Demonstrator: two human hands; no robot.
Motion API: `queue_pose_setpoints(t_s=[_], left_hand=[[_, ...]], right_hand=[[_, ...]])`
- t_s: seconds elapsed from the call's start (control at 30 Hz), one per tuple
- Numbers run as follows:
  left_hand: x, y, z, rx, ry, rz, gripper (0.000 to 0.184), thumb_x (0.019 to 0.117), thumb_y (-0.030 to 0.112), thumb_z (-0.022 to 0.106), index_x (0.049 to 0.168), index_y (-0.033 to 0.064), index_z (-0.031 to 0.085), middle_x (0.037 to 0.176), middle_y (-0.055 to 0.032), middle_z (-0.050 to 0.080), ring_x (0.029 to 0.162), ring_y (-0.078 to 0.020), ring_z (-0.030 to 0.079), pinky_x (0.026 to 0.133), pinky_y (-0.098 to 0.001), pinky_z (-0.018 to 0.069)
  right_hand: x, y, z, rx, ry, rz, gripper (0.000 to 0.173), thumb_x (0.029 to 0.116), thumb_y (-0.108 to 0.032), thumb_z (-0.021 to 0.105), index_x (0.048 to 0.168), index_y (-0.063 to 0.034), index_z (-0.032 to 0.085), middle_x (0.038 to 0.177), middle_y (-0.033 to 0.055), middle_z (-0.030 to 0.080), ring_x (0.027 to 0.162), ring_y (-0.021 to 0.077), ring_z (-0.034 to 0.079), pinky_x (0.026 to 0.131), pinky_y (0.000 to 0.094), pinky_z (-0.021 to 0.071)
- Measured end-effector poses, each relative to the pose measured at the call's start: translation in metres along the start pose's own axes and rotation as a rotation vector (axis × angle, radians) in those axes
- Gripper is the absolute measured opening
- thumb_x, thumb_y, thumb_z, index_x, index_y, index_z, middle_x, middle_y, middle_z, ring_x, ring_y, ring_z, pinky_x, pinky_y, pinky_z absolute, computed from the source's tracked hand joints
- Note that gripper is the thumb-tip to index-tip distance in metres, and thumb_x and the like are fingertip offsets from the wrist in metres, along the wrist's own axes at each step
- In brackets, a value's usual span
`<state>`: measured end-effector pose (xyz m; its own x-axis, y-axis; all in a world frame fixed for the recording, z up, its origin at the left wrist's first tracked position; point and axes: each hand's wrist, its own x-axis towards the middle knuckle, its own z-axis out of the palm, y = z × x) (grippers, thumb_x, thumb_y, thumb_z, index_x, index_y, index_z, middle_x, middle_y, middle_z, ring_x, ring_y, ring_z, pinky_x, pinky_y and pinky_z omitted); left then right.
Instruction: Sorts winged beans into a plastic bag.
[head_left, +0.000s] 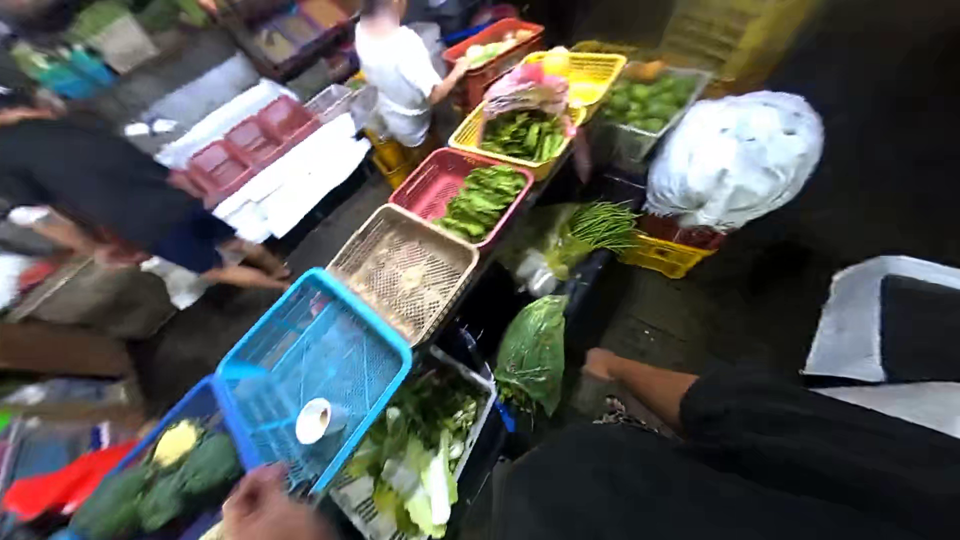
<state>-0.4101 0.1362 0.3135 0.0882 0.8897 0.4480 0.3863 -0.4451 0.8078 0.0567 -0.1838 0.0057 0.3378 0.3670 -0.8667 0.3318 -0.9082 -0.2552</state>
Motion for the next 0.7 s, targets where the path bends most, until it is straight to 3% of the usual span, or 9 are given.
queue_pose_setpoints(t_s=[0.07, 0.13, 0.23, 0.33, 0.4, 0.53, 0.7], left_hand=[[-0.076, 0.038, 0.134, -0.163, -0.261, -0.134, 0.024, 0.0948, 0.003, 0.063, 0.113, -0.0127, 0.062, 0.101, -0.013, 0.07, 0.088, -0.0124, 0.069, 0.084, -0.0327, 0.0604], [-0.144, 0.084, 0.235, -0.252, -0.598, -0.16, 0.022, 0.0928, 0.003, 0.064, 0.111, -0.0077, 0.069, 0.106, -0.0149, 0.073, 0.095, -0.0178, 0.072, 0.089, -0.0369, 0.0605], [-0.2, 0.135, 0.338, -0.324, -0.997, -0.081, 0.023, 0.094, 0.009, 0.067, 0.114, -0.0002, 0.072, 0.112, -0.0109, 0.073, 0.103, -0.0173, 0.071, 0.094, -0.0361, 0.0602], [-0.212, 0.174, 0.408, -0.176, -1.3, 0.057, 0.031, 0.097, 0.024, 0.068, 0.122, 0.0058, 0.071, 0.12, -0.009, 0.071, 0.112, -0.0171, 0.068, 0.101, -0.0369, 0.055], [-0.206, 0.197, 0.451, -0.106, -1.388, 0.124, 0.035, 0.098, 0.029, 0.067, 0.125, 0.0075, 0.07, 0.122, -0.0088, 0.071, 0.113, -0.0171, 0.067, 0.102, -0.0376, 0.0537], [-0.185, 0.229, 0.525, -0.014, -1.467, 0.173, 0.036, 0.1001, 0.031, 0.063, 0.127, 0.0063, 0.068, 0.122, -0.0101, 0.071, 0.115, -0.0185, 0.068, 0.104, -0.0395, 0.0531], [-0.128, 0.258, 0.608, 0.039, -1.377, 0.106, 0.036, 0.1038, 0.031, 0.059, 0.126, 0.005, 0.068, 0.121, -0.0112, 0.072, 0.113, -0.0197, 0.07, 0.104, -0.0427, 0.0541]], right_hand=[[-0.006, 0.071, -0.014, 0.053, -0.045, 0.116, 0.049, 0.1029, -0.038, 0.056, 0.125, 0.0048, 0.067, 0.133, 0.0263, 0.063, 0.128, 0.0392, 0.059, 0.107, 0.0601, 0.0445], [-0.009, 0.143, -0.023, 0.136, -0.039, 0.203, 0.05, 0.1048, -0.04, 0.053, 0.127, 0.0025, 0.067, 0.134, 0.0239, 0.063, 0.128, 0.0364, 0.06, 0.107, 0.0576, 0.0454], [-0.021, 0.229, -0.046, 0.336, 0.014, 0.262, 0.048, 0.1058, -0.037, 0.054, 0.13, 0.0031, 0.064, 0.132, 0.0251, 0.064, 0.122, 0.0375, 0.063, 0.103, 0.0571, 0.0487], [-0.044, 0.29, -0.069, 0.57, 0.064, 0.306, 0.044, 0.1086, -0.033, 0.05, 0.134, 0.0009, 0.06, 0.126, 0.0233, 0.065, 0.109, 0.0356, 0.066, 0.094, 0.0552, 0.052], [-0.068, 0.307, -0.089, 0.732, 0.136, 0.316, 0.041, 0.1092, -0.032, 0.05, 0.136, -0.0021, 0.058, 0.121, 0.021, 0.066, 0.1, 0.0333, 0.067, 0.087, 0.0538, 0.0541], [-0.091, 0.326, -0.116, 1.022, 0.227, 0.329, 0.038, 0.1105, -0.029, 0.048, 0.137, -0.0037, 0.056, 0.122, 0.0188, 0.067, 0.099, 0.0301, 0.067, 0.082, 0.0487, 0.054], [-0.073, 0.348, -0.112, 1.092, 0.235, 0.391, 0.039, 0.1087, -0.032, 0.052, 0.135, -0.0037, 0.059, 0.118, 0.0183, 0.067, 0.095, 0.0287, 0.066, 0.081, 0.0488, 0.0538]])
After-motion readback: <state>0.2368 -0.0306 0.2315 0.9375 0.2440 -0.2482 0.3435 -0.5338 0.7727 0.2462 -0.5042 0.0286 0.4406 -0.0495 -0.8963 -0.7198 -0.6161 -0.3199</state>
